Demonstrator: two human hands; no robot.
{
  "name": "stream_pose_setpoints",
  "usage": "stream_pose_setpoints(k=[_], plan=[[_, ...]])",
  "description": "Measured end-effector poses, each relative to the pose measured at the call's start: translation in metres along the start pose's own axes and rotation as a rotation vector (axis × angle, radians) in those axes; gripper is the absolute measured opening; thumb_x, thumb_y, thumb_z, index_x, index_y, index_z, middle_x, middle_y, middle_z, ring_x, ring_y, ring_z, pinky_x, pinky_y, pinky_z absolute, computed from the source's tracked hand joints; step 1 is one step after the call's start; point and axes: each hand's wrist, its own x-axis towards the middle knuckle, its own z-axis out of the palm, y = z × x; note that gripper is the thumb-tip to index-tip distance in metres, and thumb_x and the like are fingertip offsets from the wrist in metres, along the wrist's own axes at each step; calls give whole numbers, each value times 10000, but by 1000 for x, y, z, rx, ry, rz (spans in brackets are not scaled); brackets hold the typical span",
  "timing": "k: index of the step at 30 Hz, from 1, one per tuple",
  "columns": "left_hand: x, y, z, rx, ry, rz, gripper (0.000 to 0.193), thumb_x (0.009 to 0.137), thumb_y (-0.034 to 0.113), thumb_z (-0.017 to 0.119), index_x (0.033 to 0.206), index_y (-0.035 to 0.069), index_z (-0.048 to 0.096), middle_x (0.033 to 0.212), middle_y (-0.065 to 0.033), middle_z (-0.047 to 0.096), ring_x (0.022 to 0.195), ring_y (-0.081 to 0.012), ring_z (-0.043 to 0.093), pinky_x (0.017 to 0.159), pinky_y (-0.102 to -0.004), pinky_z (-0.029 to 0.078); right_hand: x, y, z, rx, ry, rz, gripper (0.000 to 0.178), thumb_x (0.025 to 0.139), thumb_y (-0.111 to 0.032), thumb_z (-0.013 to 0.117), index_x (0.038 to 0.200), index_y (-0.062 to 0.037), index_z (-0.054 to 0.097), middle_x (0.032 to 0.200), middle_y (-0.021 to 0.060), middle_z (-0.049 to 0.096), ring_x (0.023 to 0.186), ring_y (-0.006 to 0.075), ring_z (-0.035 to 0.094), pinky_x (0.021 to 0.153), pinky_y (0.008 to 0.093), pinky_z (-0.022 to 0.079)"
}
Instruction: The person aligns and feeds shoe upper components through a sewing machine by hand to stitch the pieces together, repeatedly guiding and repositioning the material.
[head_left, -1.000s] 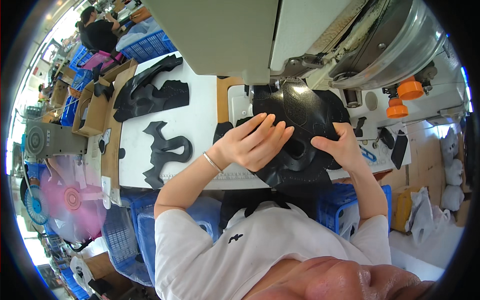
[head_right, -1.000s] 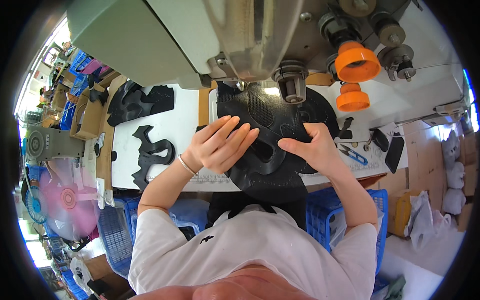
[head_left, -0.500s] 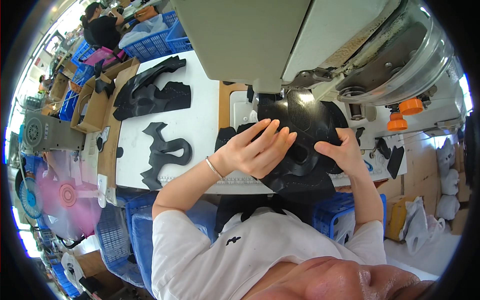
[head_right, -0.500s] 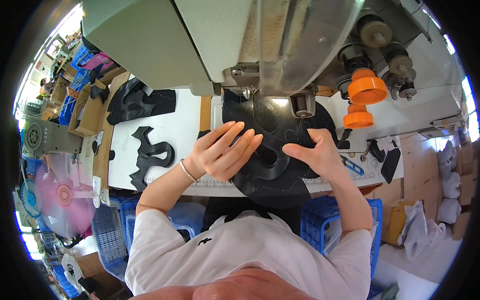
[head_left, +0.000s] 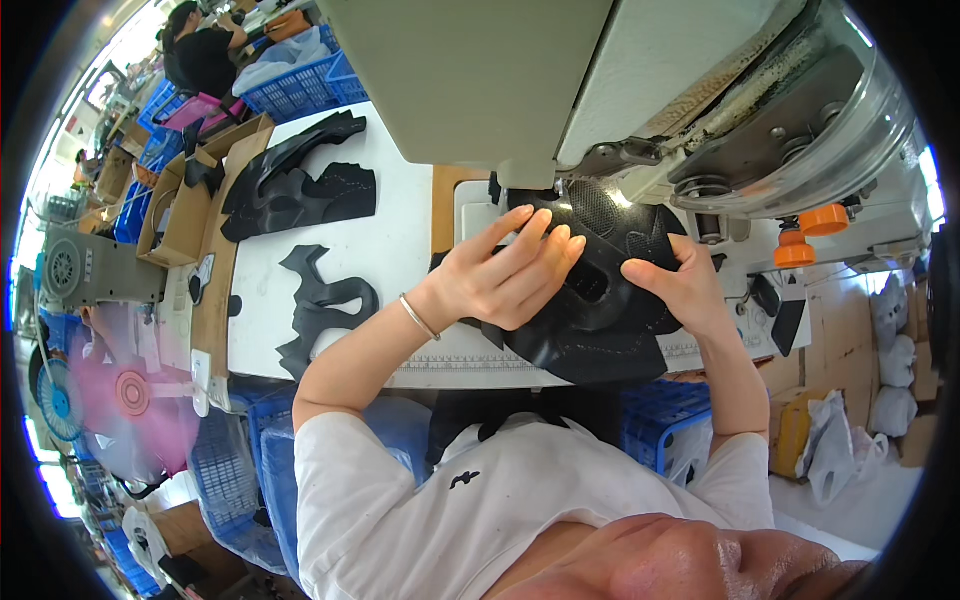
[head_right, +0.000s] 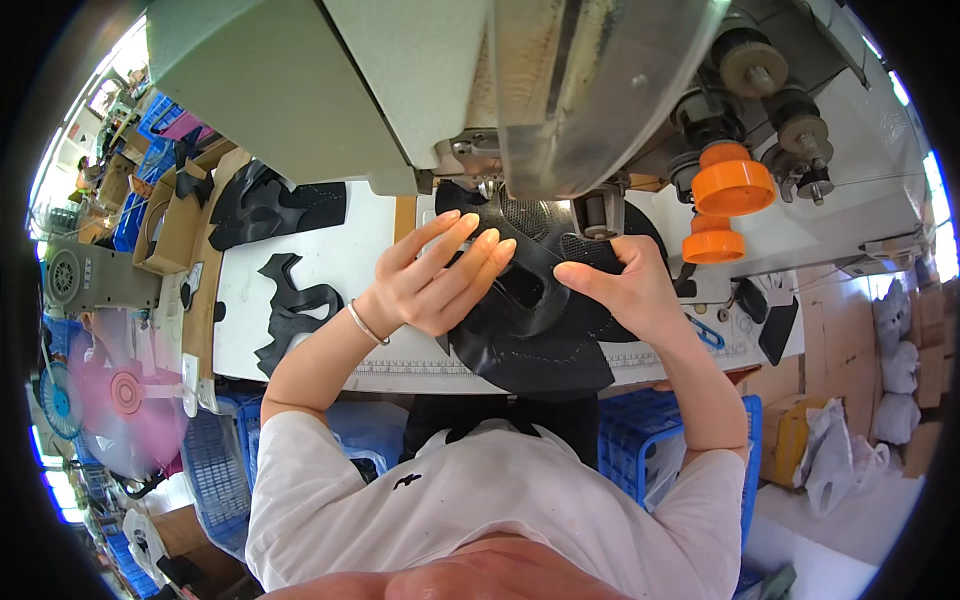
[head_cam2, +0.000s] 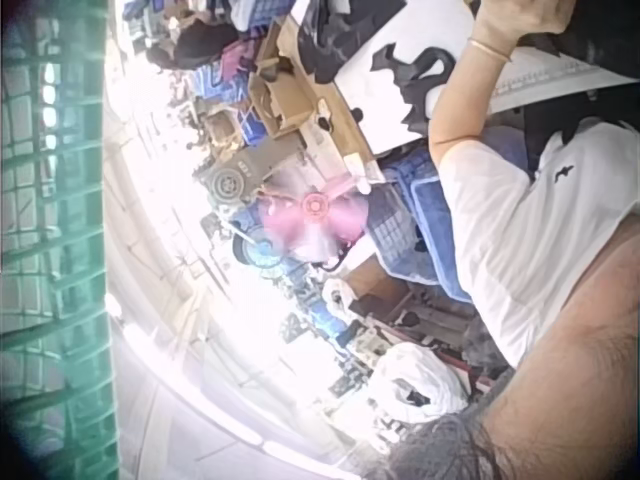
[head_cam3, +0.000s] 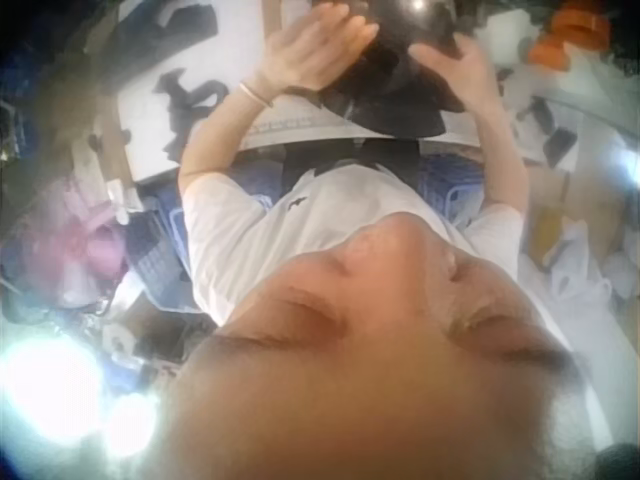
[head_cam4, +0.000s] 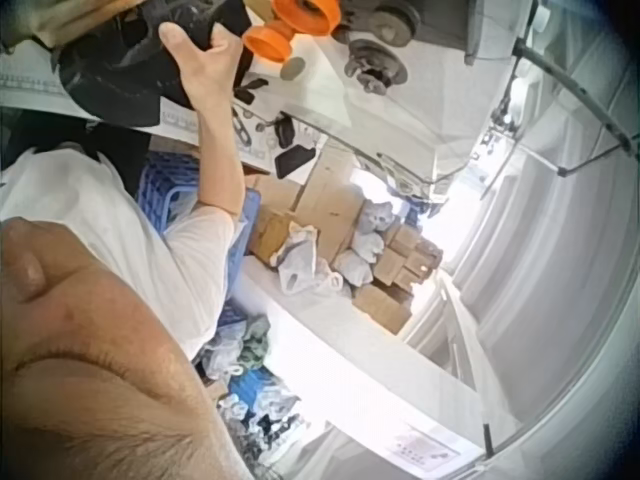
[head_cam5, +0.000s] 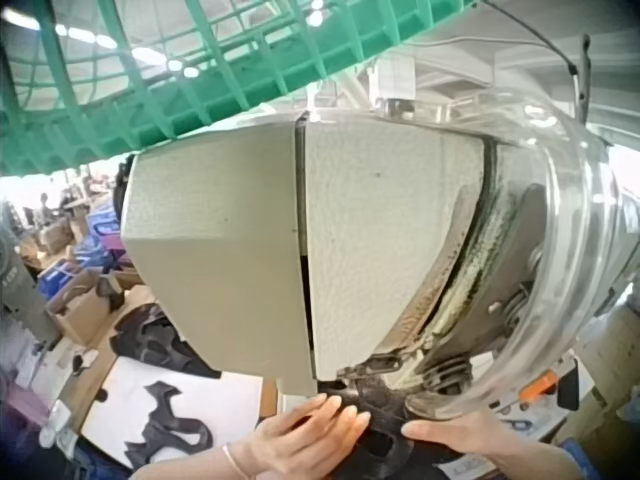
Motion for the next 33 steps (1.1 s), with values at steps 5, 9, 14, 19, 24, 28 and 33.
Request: stream_pose_setpoints(k=[5,9,14,19,24,28,33], plan=[[0,-4,1,-13,-1,-24,218,749,68,691,961,83,743,894,-16,631,871,-160,655,889,-338,547,2,-11,10,19,22,-37,190,828,-184,749,807,-9,676,683,-67,574,630,13,465,545,206,373],[10,2,-4,-5,-92,-105,243,712,74,694,950,68,742,891,-18,601,820,-149,620,824,-337,552,5,-15,16,79,53,-67,157,844,-149,729,857,4,694,716,-47,617,658,21,515,584,205,429],[19,32,-20,-191,-262,-511,369,778,87,685,1145,55,671,835,-66,600,718,-230,608,678,-341,519,4,-15,18,21,66,-50,152,845,-135,727,883,9,701,745,-30,655,667,30,547,586,207,455],[21,33,-33,-800,-485,-989,544,906,204,636,1366,-27,458,847,-107,592,732,-290,584,685,-380,491,-1,-18,30,-68,124,-126,189,833,-162,757,851,15,694,699,-27,648,615,17,523,530,207,431],[21,33,-34,-289,-471,-582,673,898,472,543,1307,-62,526,921,-99,545,771,-266,517,795,-381,460,3,2,34,-221,172,-205,193,825,-157,767,804,15,683,646,-35,623,588,5,490,500,218,393],[7,35,-28,-11,-482,-407,773,873,619,452,1242,-43,603,1042,-108,547,950,-271,529,952,-429,428,1,-5,59,-80,264,-297,176,820,-140,768,806,14,683,648,-24,632,588,13,504,518,213,410],[-7,25,-27,52,-478,-300,739,843,619,483,1233,9,626,1224,-117,516,1265,-296,432,1099,-530,323,4,7,76,25,357,-366,145,827,-104,758,841,21,685,706,-21,653,634,20,526,554,212,431]])
